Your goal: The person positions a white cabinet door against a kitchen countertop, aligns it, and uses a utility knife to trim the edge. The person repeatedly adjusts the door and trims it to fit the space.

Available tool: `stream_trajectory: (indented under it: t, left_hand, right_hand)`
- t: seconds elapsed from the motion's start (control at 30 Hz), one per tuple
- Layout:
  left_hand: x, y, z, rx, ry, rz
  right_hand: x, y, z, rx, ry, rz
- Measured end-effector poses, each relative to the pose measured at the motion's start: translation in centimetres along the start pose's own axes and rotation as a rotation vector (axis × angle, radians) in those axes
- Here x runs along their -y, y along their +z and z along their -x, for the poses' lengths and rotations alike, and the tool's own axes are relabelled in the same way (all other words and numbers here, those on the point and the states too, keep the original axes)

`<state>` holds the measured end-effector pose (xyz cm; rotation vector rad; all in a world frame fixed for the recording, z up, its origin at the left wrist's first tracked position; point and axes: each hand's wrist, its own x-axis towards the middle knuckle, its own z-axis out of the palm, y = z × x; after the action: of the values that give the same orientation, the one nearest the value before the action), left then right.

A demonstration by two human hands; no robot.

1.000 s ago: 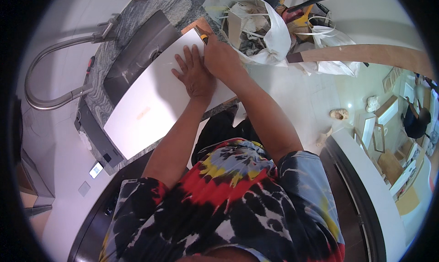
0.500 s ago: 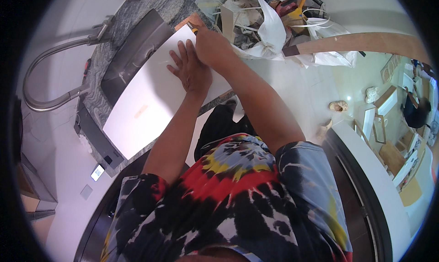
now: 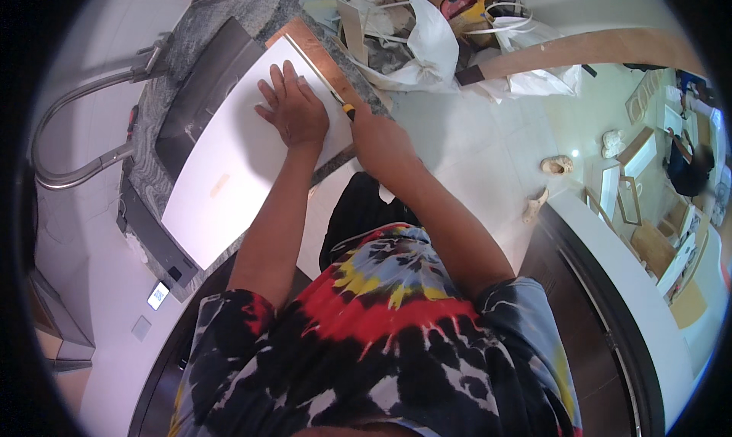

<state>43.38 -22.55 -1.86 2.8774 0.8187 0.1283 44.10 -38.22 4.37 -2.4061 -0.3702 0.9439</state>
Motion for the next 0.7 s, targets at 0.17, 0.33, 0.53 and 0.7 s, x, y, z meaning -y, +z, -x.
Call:
stream_trajectory:
  t: [0.17, 0.33, 0.53, 0.7]
  left_hand:
    - [0.3, 0.3, 0.3, -0.039, 0.012, 0.031]
    - [0.5, 0.4, 0.5, -0.071, 0.020, 0.108]
    - [0.3, 0.5, -0.1, -0.065, 0.010, 0.024]
    - [0.3, 0.3, 0.2, -0.119, 0.043, 0.109]
  right_hand:
    - [-1.9, 0.5, 4.8, 0.046, 0.022, 0.018]
    - [-3.1, 1.6, 7.7, 0.047, 0.098, 0.019]
    - [-4.0, 2.5, 7.9, 0.001, 0.058, 0.035]
    - [-8.2, 7.4, 10.2, 0.165, 0.052, 0.048]
